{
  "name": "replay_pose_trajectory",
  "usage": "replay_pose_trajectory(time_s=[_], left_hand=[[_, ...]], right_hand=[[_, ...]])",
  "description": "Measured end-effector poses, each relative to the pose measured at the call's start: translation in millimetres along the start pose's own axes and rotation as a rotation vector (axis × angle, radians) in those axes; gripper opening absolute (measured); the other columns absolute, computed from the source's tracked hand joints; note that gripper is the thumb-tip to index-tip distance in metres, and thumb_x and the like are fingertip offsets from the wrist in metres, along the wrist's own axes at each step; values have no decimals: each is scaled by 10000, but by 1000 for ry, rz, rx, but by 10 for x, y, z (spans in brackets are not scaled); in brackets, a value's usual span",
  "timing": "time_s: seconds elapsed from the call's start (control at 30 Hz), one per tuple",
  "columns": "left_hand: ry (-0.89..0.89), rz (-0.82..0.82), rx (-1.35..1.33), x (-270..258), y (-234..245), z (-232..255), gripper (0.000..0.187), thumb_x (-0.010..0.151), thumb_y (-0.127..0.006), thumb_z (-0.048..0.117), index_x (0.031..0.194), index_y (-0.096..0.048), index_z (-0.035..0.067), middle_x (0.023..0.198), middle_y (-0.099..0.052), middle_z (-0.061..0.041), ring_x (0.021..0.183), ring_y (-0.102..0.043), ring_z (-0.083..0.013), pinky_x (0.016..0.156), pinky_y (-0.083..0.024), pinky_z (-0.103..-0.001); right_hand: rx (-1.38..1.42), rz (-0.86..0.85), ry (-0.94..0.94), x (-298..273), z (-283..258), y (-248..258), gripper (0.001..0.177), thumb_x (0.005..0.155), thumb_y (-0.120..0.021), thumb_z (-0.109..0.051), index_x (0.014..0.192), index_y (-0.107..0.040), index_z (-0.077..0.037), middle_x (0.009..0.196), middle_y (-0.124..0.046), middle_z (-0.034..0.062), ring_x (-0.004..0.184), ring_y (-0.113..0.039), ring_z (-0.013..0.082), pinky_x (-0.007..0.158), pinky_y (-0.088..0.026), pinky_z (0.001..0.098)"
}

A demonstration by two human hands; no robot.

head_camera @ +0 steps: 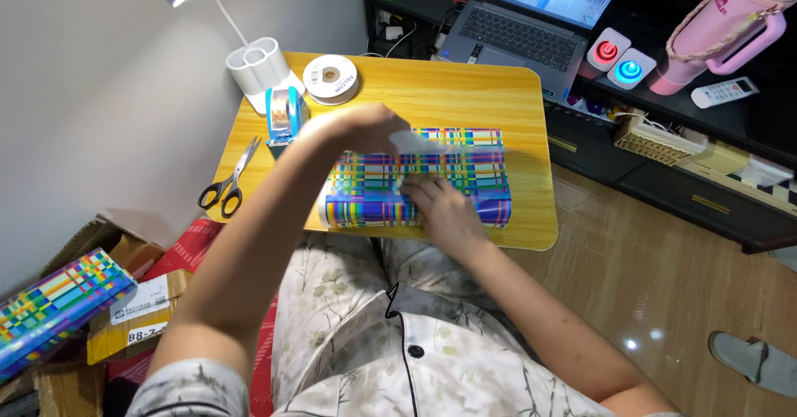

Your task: The person cuts a sheet of colorful wrapping paper with scissors, places a white box on the paper, folds the paper around the box, and secures it with tape. The person then folds the ends and tapes them to complete the wrapping.

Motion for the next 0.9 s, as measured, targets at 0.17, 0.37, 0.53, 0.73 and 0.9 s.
replay_pose_trajectory(time_s=[0.17,0.37,0.53,0.73,0.9], left_hand=[[163,-171,-111,124,85,-247,611,780,-826,350,1333,-665,143,1158,-744,-121,1057,-711,-301,922,-548,-417],[168,-240,-70,64,113,-93,588,808,-808,356,1339,-663,151,1136,-754,-104,1040,-718,-282,914,-554,-419],[208,-223,-80,12,87,-56,547,818,-793,349,1318,-680,155,1126,-760,-103,1034,-724,-283,903,-550,-426],[219,-117,-191,-147,180,-78,535,818,-802,351,1298,-693,141,1115,-758,-122,1012,-720,-298,872,-551,-423],[203,-40,-189,-222,211,-135,703,678,-906,347,1287,-681,76,1125,-757,-147,1002,-739,-299,864,-579,-396]], right_hand=[[-100,152,-122,97,111,189,419,848,-635,35,1260,-634,-38,1237,-642,184,1164,-600,359,1026,-469,476],[-254,83,-108,498,595,560,477,702,-766,-131,1168,-688,-66,1139,-704,149,1149,-647,321,1115,-339,563],[-119,-619,-293,917,1099,143,339,706,-846,-208,1036,-796,-151,941,-759,115,928,-715,304,849,-558,454],[-87,-830,-268,1162,1264,-80,380,699,-895,-286,1023,-799,-113,906,-781,135,871,-739,294,774,-566,433],[-11,-834,-330,1176,1435,-213,428,650,-922,-259,1021,-797,-86,907,-794,120,849,-760,270,771,-572,420]])
Point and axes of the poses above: each hand's wrist, its own x-axis towards the middle knuckle, its own y-axis out of the back of the hand, z = x × y, the point moved 7 cm from there along x, towards the middle knuckle
